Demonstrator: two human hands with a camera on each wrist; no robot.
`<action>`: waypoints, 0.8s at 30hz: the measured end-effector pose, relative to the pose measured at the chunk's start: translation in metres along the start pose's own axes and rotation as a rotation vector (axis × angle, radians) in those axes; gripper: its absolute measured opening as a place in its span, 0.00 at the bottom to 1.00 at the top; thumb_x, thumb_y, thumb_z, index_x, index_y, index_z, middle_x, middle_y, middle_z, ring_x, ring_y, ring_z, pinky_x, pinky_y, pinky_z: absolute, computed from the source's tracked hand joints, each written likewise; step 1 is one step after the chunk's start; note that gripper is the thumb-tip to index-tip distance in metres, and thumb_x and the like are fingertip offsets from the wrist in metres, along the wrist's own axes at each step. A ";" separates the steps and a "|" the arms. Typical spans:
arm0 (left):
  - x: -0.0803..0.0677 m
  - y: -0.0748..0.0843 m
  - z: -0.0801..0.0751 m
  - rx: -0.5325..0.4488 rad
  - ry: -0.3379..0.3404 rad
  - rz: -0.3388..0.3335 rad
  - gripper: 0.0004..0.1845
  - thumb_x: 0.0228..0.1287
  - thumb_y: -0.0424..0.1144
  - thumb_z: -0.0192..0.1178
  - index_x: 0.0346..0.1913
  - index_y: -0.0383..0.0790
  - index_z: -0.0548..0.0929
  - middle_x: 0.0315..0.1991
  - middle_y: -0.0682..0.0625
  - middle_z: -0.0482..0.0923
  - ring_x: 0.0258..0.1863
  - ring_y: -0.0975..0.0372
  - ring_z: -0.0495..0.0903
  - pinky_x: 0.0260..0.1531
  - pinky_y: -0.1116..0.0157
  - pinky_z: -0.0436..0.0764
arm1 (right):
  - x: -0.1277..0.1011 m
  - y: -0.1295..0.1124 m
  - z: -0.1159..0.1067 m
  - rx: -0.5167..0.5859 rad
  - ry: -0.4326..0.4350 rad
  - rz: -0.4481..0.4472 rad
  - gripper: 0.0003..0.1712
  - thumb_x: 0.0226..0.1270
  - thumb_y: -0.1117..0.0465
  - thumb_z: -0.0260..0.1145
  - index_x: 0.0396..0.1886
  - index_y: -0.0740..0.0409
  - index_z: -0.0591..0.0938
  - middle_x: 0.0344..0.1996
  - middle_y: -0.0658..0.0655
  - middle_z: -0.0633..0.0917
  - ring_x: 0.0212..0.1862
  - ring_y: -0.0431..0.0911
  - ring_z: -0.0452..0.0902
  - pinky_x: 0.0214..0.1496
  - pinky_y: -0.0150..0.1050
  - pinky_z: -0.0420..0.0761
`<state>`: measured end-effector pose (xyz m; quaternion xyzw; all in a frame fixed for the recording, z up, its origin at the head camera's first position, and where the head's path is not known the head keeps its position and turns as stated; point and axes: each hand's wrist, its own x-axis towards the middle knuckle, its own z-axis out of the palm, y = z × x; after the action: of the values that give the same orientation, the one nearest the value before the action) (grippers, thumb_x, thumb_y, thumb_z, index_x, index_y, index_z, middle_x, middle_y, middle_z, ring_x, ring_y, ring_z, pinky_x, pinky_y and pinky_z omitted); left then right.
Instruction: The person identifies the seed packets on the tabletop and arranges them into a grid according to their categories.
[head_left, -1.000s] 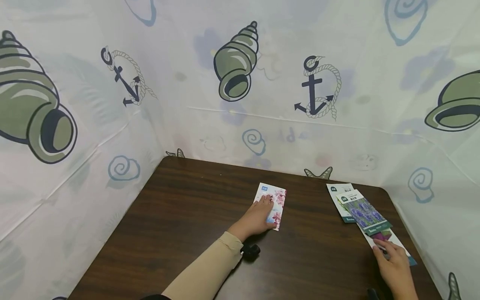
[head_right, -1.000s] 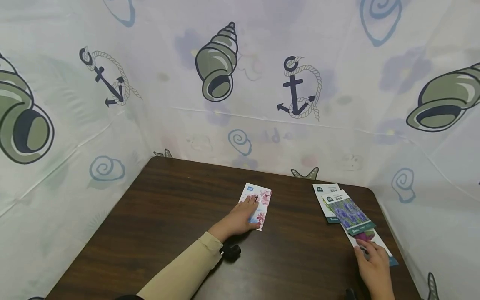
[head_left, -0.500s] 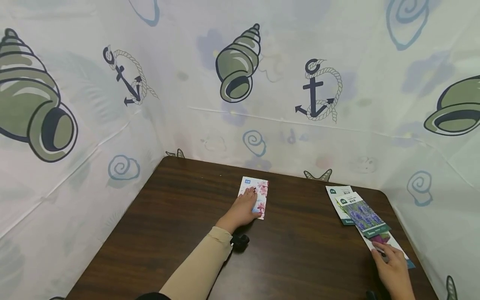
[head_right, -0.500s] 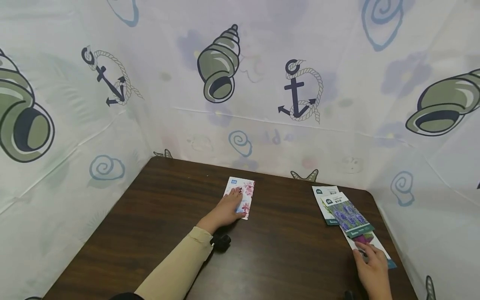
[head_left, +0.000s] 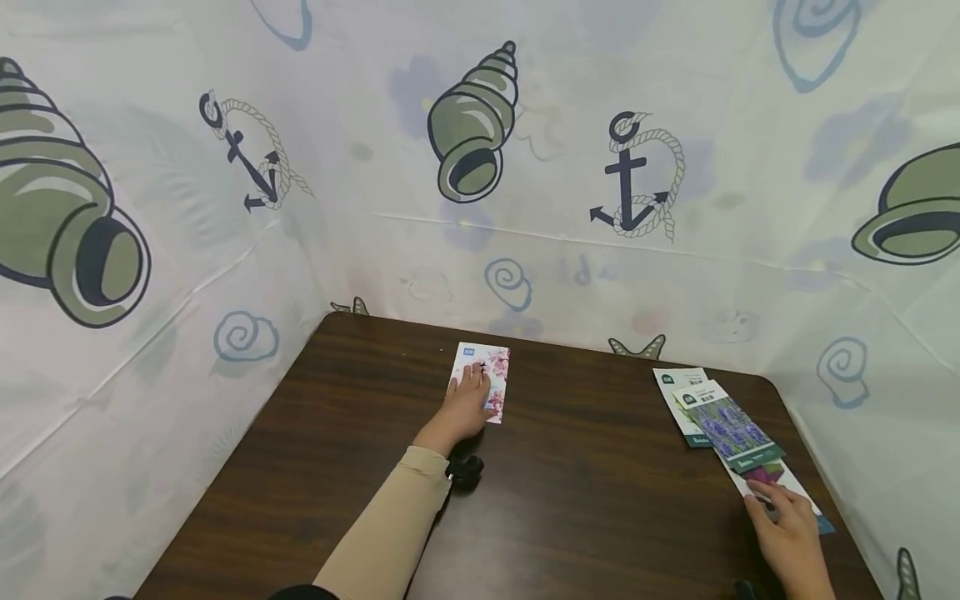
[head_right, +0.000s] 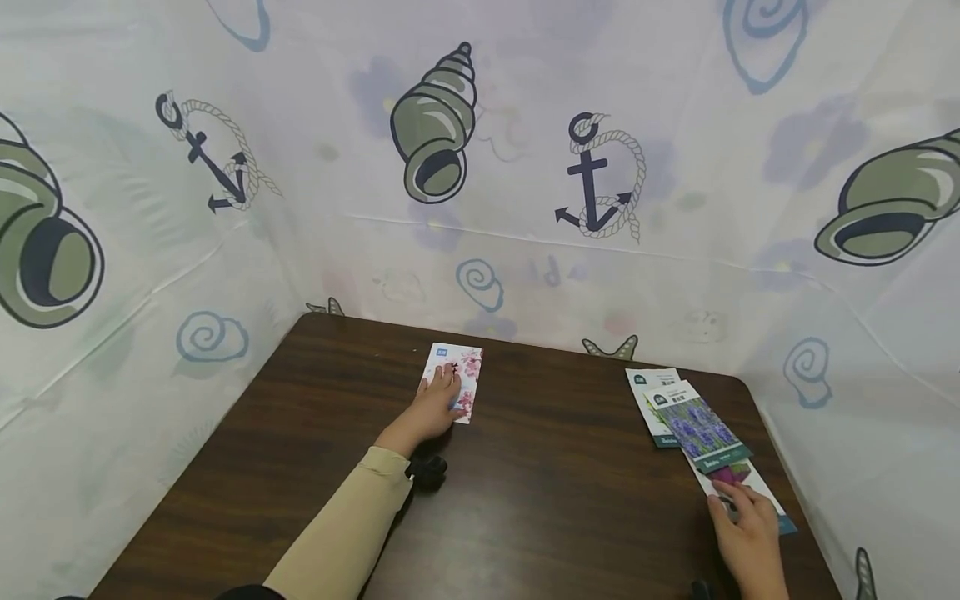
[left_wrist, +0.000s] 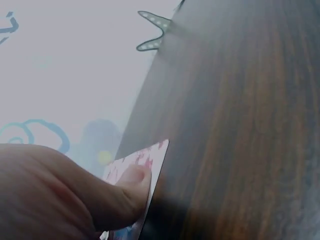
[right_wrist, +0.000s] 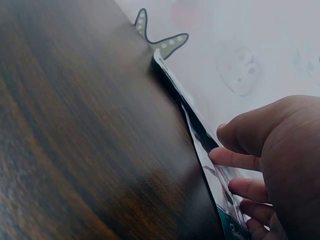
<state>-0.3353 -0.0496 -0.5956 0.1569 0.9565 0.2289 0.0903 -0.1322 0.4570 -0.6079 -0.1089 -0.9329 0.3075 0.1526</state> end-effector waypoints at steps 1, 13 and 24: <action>-0.001 0.000 -0.002 0.011 0.002 -0.002 0.41 0.81 0.43 0.63 0.87 0.31 0.58 0.90 0.33 0.41 0.91 0.41 0.38 0.88 0.38 0.42 | 0.000 0.000 0.000 0.001 0.005 -0.008 0.20 0.82 0.62 0.63 0.62 0.75 0.82 0.60 0.83 0.73 0.63 0.75 0.66 0.57 0.64 0.64; 0.003 -0.023 -0.002 -0.136 0.048 0.056 0.40 0.80 0.42 0.61 0.86 0.29 0.59 0.90 0.33 0.41 0.91 0.41 0.39 0.88 0.38 0.38 | 0.000 -0.005 -0.003 -0.016 -0.017 0.028 0.21 0.84 0.60 0.62 0.64 0.74 0.81 0.62 0.82 0.73 0.64 0.75 0.66 0.57 0.65 0.65; 0.006 -0.028 0.000 -0.069 -0.001 0.030 0.46 0.79 0.52 0.65 0.88 0.37 0.55 0.92 0.42 0.36 0.91 0.47 0.33 0.89 0.41 0.35 | 0.000 -0.004 -0.001 -0.025 -0.009 0.009 0.20 0.83 0.61 0.63 0.63 0.73 0.83 0.62 0.82 0.74 0.63 0.74 0.67 0.56 0.62 0.65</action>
<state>-0.3476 -0.0710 -0.6090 0.1681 0.9455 0.2631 0.0928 -0.1324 0.4550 -0.6047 -0.1138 -0.9369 0.2970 0.1454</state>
